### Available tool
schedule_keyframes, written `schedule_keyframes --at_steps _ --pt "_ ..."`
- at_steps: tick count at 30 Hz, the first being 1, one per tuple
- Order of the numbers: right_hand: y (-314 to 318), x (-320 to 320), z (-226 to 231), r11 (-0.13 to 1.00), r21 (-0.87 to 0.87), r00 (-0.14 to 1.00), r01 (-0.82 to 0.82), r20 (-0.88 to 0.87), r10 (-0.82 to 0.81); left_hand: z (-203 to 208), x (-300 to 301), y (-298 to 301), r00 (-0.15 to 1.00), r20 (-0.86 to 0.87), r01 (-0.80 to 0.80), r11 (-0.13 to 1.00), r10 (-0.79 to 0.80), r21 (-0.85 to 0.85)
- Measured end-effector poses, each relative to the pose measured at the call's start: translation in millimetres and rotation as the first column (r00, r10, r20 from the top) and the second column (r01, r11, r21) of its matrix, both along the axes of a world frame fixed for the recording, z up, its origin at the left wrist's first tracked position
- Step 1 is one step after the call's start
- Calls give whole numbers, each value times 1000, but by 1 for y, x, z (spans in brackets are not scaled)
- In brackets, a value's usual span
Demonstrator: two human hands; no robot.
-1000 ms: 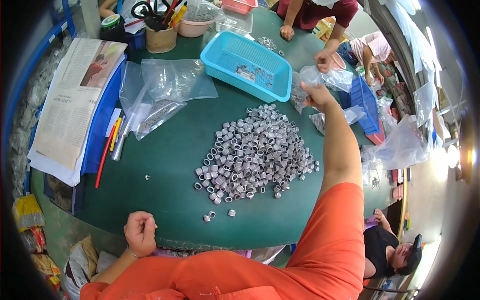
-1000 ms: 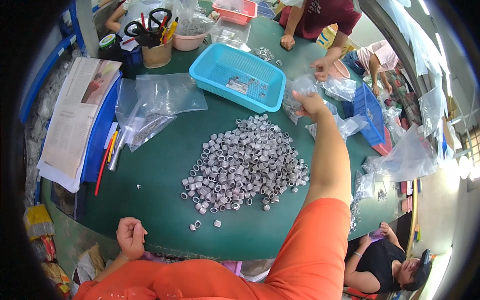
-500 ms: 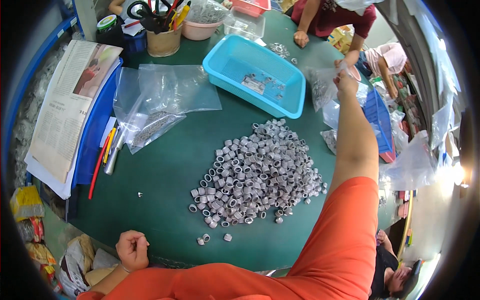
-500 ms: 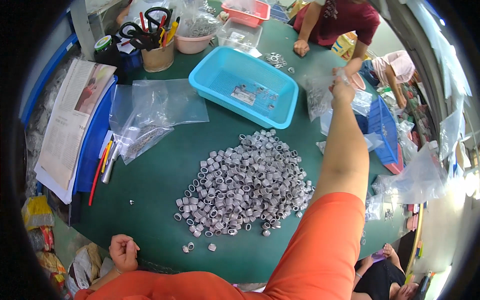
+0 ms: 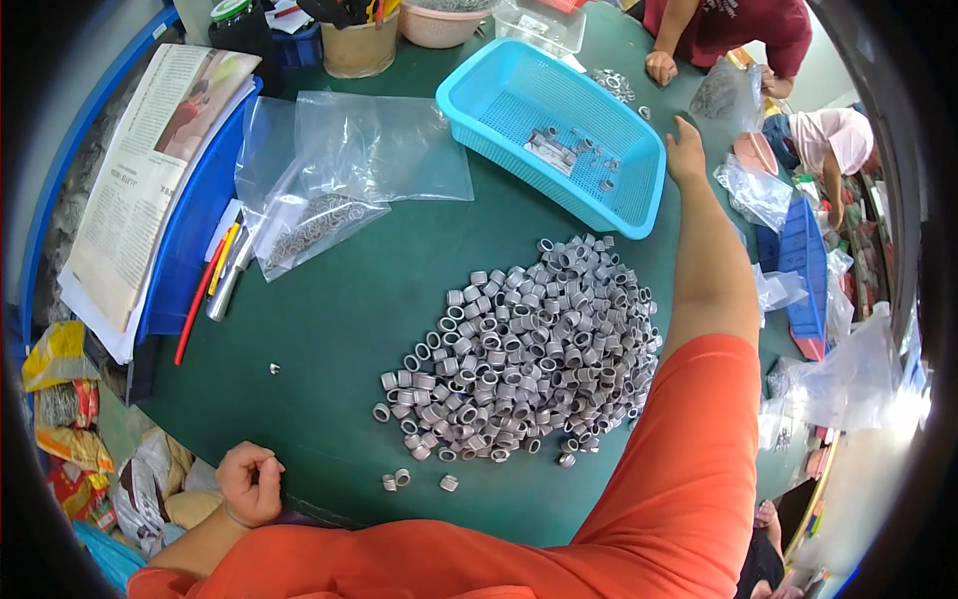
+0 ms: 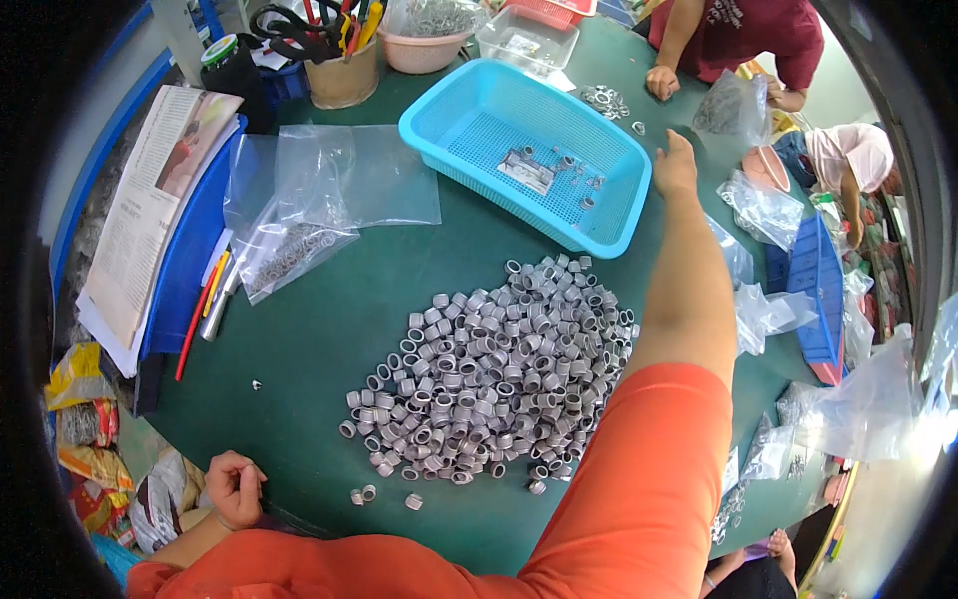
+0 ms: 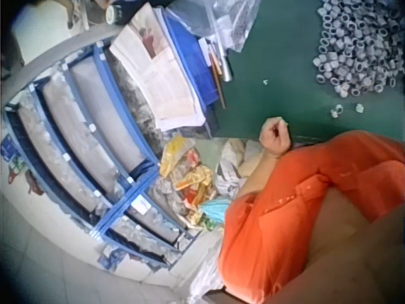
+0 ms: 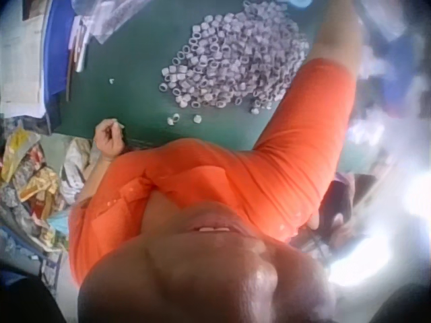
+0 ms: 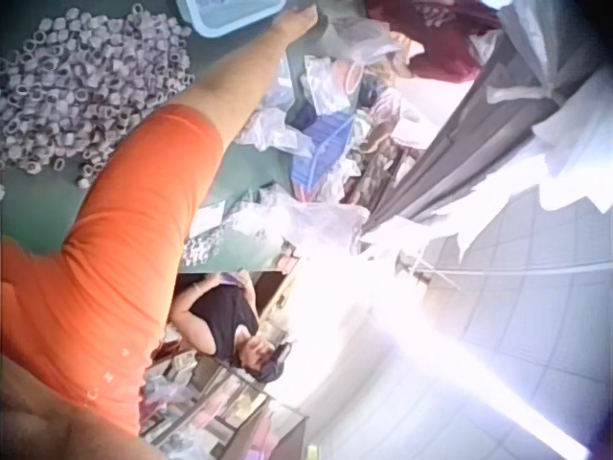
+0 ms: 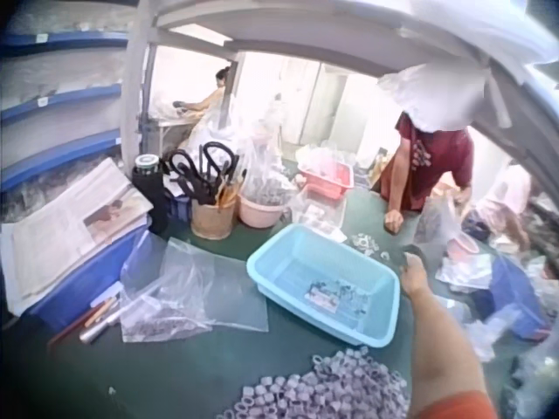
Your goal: The person repeatedly picks up small cylindrical metal parts from a pile on a green table and joins two pieces together by hand. They place the assembled units into a purple tray and occasionally transfer parts into a blue basket. Other workers are visible in the background performing similar tasks.
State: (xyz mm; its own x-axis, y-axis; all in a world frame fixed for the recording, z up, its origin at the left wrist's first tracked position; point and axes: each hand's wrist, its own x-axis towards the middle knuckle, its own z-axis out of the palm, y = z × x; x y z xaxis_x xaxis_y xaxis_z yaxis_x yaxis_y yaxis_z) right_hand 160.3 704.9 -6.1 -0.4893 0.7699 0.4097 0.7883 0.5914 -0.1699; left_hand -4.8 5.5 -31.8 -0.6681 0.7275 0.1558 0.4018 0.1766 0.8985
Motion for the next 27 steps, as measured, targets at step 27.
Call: schedule_keyframes --at_steps 27 --pt "-91 46 11 995 -77 988 61 -136 -72 20 1 24 941 -317 114 993 -121 -40"
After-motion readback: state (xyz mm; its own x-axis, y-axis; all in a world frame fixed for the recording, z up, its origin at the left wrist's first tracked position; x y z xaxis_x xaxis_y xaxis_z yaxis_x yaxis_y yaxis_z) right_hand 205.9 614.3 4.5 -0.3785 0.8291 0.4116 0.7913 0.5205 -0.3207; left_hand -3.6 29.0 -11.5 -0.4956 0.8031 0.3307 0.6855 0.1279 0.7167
